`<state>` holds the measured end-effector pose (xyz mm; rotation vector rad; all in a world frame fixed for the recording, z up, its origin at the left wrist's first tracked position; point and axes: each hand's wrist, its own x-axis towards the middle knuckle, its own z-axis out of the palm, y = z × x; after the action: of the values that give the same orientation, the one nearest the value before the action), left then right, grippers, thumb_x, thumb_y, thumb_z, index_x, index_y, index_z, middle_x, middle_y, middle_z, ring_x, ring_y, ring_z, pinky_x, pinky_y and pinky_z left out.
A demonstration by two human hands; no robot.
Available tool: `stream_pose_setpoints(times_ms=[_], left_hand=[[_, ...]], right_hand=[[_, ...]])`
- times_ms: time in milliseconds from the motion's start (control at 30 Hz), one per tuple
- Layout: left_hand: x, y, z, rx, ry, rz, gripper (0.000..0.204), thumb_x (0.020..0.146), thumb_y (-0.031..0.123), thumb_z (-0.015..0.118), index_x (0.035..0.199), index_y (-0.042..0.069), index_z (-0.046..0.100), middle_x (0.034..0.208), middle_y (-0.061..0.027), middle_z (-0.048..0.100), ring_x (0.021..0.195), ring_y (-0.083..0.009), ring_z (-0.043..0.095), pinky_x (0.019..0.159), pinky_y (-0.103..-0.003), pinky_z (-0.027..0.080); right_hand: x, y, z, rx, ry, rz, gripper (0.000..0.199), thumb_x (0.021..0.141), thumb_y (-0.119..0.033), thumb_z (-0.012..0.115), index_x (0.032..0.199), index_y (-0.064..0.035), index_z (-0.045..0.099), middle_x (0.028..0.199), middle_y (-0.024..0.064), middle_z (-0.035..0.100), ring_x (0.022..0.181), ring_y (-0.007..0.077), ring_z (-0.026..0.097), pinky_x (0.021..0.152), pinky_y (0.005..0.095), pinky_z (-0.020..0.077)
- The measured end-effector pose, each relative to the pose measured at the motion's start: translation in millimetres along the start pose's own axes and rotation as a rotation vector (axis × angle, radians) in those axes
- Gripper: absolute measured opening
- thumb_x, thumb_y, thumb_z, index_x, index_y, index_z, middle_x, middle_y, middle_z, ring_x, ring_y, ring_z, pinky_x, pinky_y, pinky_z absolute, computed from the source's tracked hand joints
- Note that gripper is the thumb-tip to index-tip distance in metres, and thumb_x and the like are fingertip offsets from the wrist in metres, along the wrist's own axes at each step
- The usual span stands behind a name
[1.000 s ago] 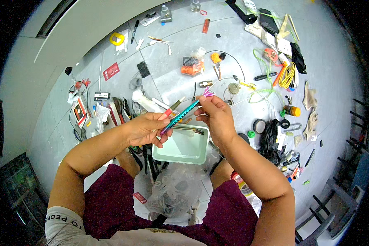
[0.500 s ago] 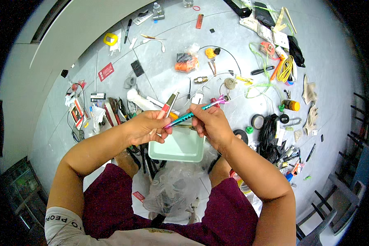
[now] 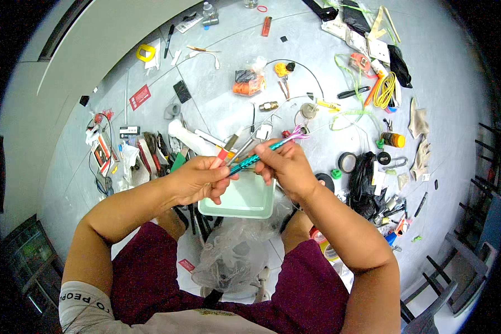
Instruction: The person picks up various small mechanical items and household supplies spread across a tiled floor, handles them by hand to examine them, and places some into a plastic tray.
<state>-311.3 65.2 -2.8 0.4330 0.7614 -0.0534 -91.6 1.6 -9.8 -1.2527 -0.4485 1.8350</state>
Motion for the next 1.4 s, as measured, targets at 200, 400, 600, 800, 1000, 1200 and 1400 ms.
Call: stream_pose_setpoints(times_ms=[200, 400, 600, 800, 1000, 1200, 1400], left_hand=[[-14.8, -13.4, -18.1, -0.138, -0.014, 0.011, 0.028, 0.093, 0.024, 0.052, 0.107, -0.001, 0.053, 0.07, -0.0007, 0.052, 0.061, -0.0102, 0.053, 0.058, -0.03, 0.052], [-12.3, -7.0, -13.3, -0.085, 0.004, 0.007, 0.027, 0.093, 0.026, 0.053, 0.107, 0.003, 0.055, 0.074, 0.0019, 0.053, 0.068, -0.0077, 0.054, 0.063, -0.028, 0.052], [-7.2, -8.7, -17.4, -0.156, 0.024, 0.03, 0.032, 0.093, 0.024, 0.053, 0.111, -0.002, 0.052, 0.074, -0.001, 0.054, 0.066, -0.0102, 0.057, 0.06, -0.029, 0.055], [-8.1, -7.6, -22.9, -0.149, 0.071, 0.034, 0.035, 0.093, 0.026, 0.053, 0.114, -0.002, 0.051, 0.074, -0.0002, 0.054, 0.064, -0.0094, 0.056, 0.061, -0.029, 0.055], [-4.6, -5.5, -15.0, -0.114, 0.019, 0.022, 0.029, 0.092, 0.022, 0.054, 0.11, 0.0, 0.054, 0.076, -0.001, 0.057, 0.068, -0.0096, 0.059, 0.061, -0.029, 0.055], [-2.6, -5.7, -8.9, -0.066, 0.031, 0.023, 0.025, 0.092, 0.021, 0.054, 0.107, 0.002, 0.056, 0.074, -0.0018, 0.057, 0.066, -0.0107, 0.058, 0.06, -0.029, 0.054], [3.2, -3.7, 1.5, 0.0, 0.115, 0.043, 0.02, 0.092, 0.023, 0.055, 0.097, 0.004, 0.056, 0.073, -0.0018, 0.055, 0.063, -0.0106, 0.055, 0.059, -0.029, 0.053]], right_hand=[[0.0, -25.1, -47.0, 0.223, 0.112, -0.198, 0.023, 0.091, -0.024, 0.054, 0.092, -0.0008, 0.059, 0.064, 0.0045, 0.059, 0.046, 0.0106, 0.047, 0.046, 0.022, 0.0378], [-5.4, -16.6, -36.1, 0.239, 0.13, -0.103, 0.025, 0.092, -0.023, 0.054, 0.094, 0.0017, 0.058, 0.063, 0.0036, 0.061, 0.044, 0.0094, 0.05, 0.041, 0.0202, 0.0393], [-1.0, -12.4, -28.3, 0.209, 0.115, -0.093, 0.024, 0.091, -0.025, 0.056, 0.091, -0.0004, 0.059, 0.064, 0.0041, 0.062, 0.044, 0.0093, 0.051, 0.04, 0.0204, 0.0403], [0.3, -4.5, -26.5, 0.216, 0.15, -0.019, 0.025, 0.09, -0.025, 0.057, 0.09, -0.0006, 0.06, 0.063, 0.0045, 0.062, 0.044, 0.0095, 0.051, 0.041, 0.0205, 0.0414], [-2.1, -2.5, -20.0, 0.216, 0.131, 0.018, 0.022, 0.09, -0.024, 0.057, 0.089, -0.0018, 0.06, 0.064, 0.0046, 0.062, 0.044, 0.0105, 0.054, 0.04, 0.021, 0.043], [-3.2, 1.0, -14.4, 0.16, 0.093, 0.019, 0.021, 0.089, -0.023, 0.059, 0.09, -0.0015, 0.061, 0.064, 0.0055, 0.062, 0.046, 0.0115, 0.054, 0.042, 0.0225, 0.0444], [-3.2, 9.3, -3.0, 0.102, 0.021, 0.041, 0.022, 0.089, -0.021, 0.06, 0.094, -0.0005, 0.061, 0.072, 0.0062, 0.064, 0.054, 0.0116, 0.059, 0.049, 0.0225, 0.0485]])
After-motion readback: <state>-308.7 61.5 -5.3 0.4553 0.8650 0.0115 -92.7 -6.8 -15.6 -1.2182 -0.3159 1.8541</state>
